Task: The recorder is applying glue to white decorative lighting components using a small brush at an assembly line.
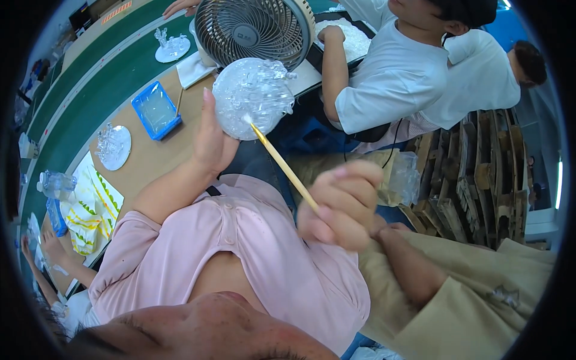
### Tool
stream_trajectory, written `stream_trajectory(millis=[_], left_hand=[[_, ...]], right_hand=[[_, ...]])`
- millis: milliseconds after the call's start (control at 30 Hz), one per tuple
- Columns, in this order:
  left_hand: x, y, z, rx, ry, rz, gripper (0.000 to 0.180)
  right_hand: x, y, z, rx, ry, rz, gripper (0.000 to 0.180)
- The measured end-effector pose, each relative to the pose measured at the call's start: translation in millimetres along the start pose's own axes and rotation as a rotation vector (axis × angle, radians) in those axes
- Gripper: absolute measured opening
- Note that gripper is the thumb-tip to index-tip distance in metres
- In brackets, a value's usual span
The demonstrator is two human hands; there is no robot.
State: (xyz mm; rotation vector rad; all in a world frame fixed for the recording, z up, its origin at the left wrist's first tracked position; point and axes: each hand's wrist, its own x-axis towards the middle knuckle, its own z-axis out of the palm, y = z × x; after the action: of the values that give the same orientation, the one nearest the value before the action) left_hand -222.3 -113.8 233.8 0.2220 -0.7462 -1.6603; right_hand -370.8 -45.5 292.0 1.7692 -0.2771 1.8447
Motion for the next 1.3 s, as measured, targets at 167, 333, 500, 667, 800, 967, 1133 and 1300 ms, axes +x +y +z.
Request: stream_trajectory(millis=[167, 333, 500, 667, 800, 967, 1133, 1300], left_hand=[[-2, 22, -9, -0.338, -0.162, -0.289, 0.062], [-10, 25, -19, -0.339, -0.132, -0.388, 0.073], [-17, 24, -12, -0.366, -0.313, -0.435, 0.080], [-17, 23, -4, -0.409, -0.170, -0.531, 0.063], [-18, 21, -3, -0.392, -0.142, -0.529, 0.061], [-15, 16, -6, -0.458, -0.160, -0.566, 0.060], [-16, 14, -1, -0.500, -0.208, -0.534, 0.061], [-16, 19, -4, -0.477, -0.186, -0.547, 0.066]], right_hand=[[1, 1, -38, 0.189, 0.416, 0.184, 0.026], [3, 8, -41, 0.135, 0.271, 0.414, 0.022], [20, 8, -34, 0.091, 0.013, 0.362, 0.025], [20, 11, -21, 0.256, -0.156, 0.339, 0.019], [19, 12, -16, 0.229, -0.309, 0.343, 0.014], [25, 8, -34, 0.170, -0.342, 0.298, 0.018], [23, 12, -25, 0.046, -0.282, 0.249, 0.017], [12, 19, -27, -0.005, -0.015, 0.075, 0.022]])
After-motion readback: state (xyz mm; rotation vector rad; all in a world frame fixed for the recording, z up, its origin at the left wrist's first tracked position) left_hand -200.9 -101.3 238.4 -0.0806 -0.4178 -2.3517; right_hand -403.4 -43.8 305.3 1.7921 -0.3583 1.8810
